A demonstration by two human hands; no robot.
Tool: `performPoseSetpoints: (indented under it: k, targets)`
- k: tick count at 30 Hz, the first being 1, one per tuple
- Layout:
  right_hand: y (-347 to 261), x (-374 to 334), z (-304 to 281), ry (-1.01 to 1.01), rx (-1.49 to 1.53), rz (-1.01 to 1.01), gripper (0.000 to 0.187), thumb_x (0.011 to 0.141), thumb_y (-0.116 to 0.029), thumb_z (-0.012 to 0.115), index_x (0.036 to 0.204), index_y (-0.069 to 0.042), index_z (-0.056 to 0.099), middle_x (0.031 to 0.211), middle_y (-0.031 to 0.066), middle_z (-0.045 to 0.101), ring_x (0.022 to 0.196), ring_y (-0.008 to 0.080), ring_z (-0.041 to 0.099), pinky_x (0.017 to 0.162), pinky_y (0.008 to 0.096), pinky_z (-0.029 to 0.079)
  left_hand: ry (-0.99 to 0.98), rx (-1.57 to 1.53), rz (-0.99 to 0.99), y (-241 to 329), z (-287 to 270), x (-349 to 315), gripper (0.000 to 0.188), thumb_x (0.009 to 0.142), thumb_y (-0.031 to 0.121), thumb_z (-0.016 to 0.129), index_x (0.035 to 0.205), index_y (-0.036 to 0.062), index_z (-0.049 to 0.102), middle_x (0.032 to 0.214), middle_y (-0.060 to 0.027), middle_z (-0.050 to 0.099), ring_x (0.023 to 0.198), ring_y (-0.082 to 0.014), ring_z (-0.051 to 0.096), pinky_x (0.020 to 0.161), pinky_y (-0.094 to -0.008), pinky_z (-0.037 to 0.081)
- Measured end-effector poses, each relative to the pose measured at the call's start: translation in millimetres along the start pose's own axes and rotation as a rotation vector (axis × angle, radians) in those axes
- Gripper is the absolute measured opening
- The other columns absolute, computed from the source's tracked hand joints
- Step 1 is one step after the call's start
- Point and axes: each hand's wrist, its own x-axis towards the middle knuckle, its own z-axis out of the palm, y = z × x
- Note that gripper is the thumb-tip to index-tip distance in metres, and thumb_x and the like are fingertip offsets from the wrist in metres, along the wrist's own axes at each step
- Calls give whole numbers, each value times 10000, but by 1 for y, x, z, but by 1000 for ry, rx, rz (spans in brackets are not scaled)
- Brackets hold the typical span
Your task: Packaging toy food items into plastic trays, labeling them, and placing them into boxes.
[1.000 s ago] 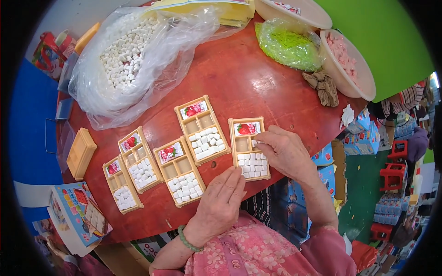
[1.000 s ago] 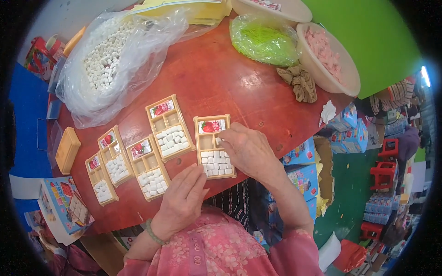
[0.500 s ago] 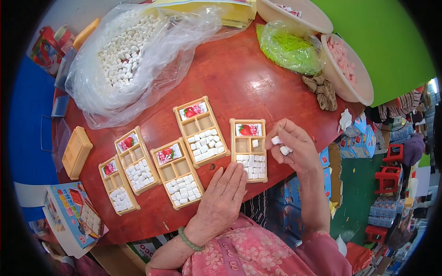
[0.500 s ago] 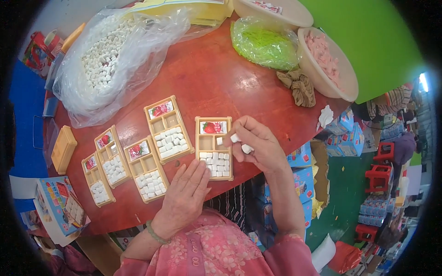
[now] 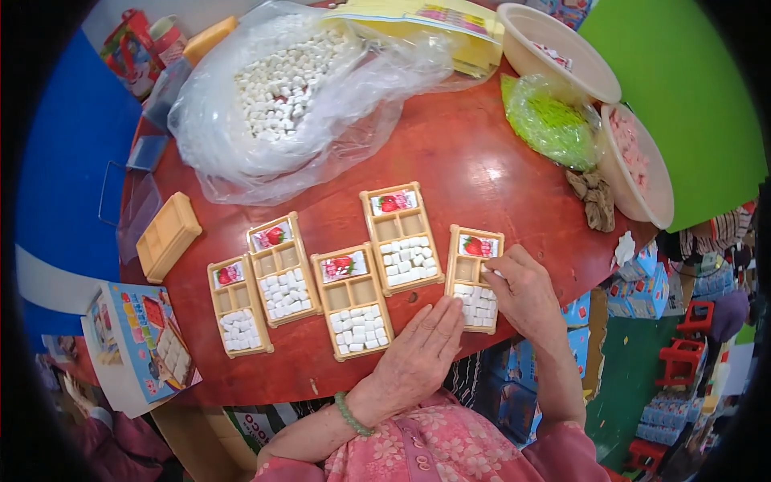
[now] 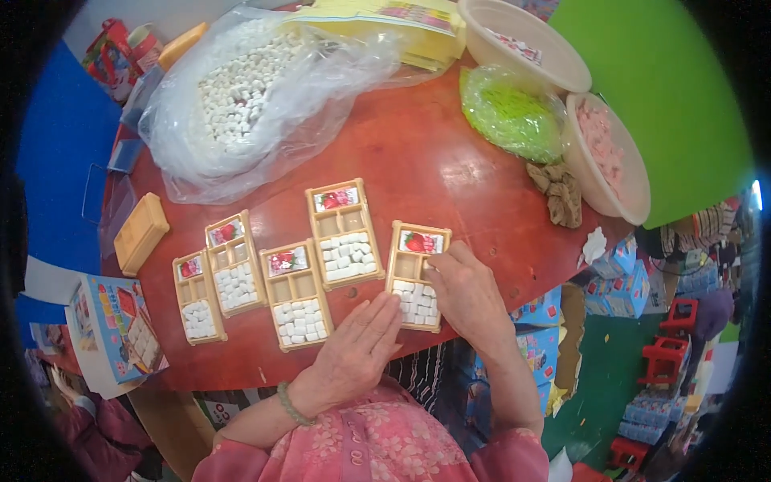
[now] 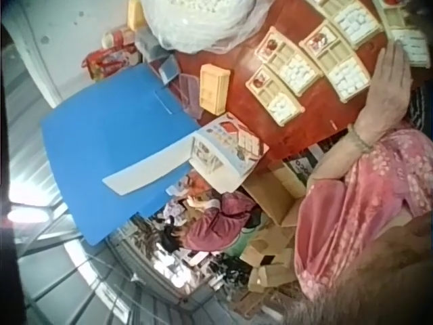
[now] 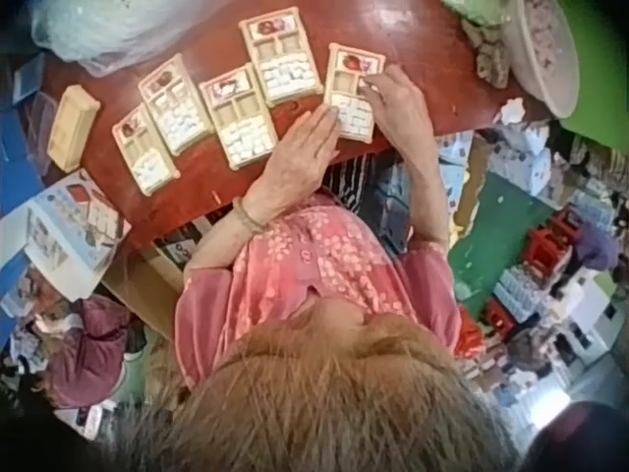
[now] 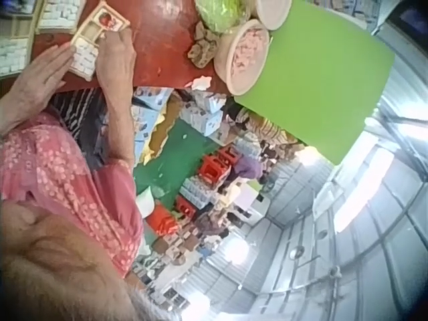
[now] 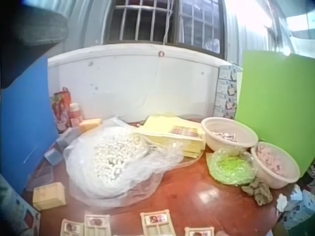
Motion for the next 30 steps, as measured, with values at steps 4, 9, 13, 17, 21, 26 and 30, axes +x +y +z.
performPoseSetpoints:
  k: [4,9,13,17,21,26,30]
  targets:
    - [0,3,5,3,-27,-8,120,844,-39,676,937,34,653,824,136,584,780,288,621,676,382,484,-8,-6,11,-1,-1,-3,465,837,129,651,1223,-112,557,1361,-247,507,1308,-363,477,1072,-461,410]
    - [27,0,-11,-185,879,403,88,924,-80,613,938,7,619,831,97,604,542,117,530,451,243,386,-17,-98,-3,2,-14,-4,535,802,134,687,1248,-118,535,1395,-250,472,1325,-372,454,1074,-461,402]
    - [27,7,-10,-25,1512,377,149,975,-153,512,1051,-28,539,828,107,609,483,94,481,340,175,283,-6,-108,3,0,-24,-10,466,858,125,542,1259,-113,526,1393,-262,476,1341,-365,439,1112,-452,359]
    - [4,24,-7,2,1583,405,220,1007,-240,466,1034,-37,548,841,99,605,478,98,479,333,178,278,37,-139,9,-6,-40,-20,451,860,122,607,1241,-110,542,1364,-255,502,1313,-358,469,1077,-459,399]
    - [-12,38,-3,-123,1555,362,238,1000,-284,538,1007,-49,571,767,62,589,478,76,444,353,175,258,138,-143,-2,-12,-50,-34,447,831,109,679,1214,-96,574,1334,-224,540,1263,-348,521,1028,-444,456]
    - [-57,85,7,-332,1285,272,278,992,-311,570,907,-48,601,702,34,565,499,70,442,387,194,267,284,-130,-62,-23,-61,-54,387,820,92,709,1159,-71,617,1256,-201,600,1195,-330,576,989,-419,494]
    - [-109,163,29,-342,1089,126,291,986,-313,571,856,-60,629,690,16,563,522,76,471,430,211,314,376,-95,-171,-31,-62,-68,368,821,72,705,1150,-71,623,1238,-193,613,1173,-322,592,977,-410,504]
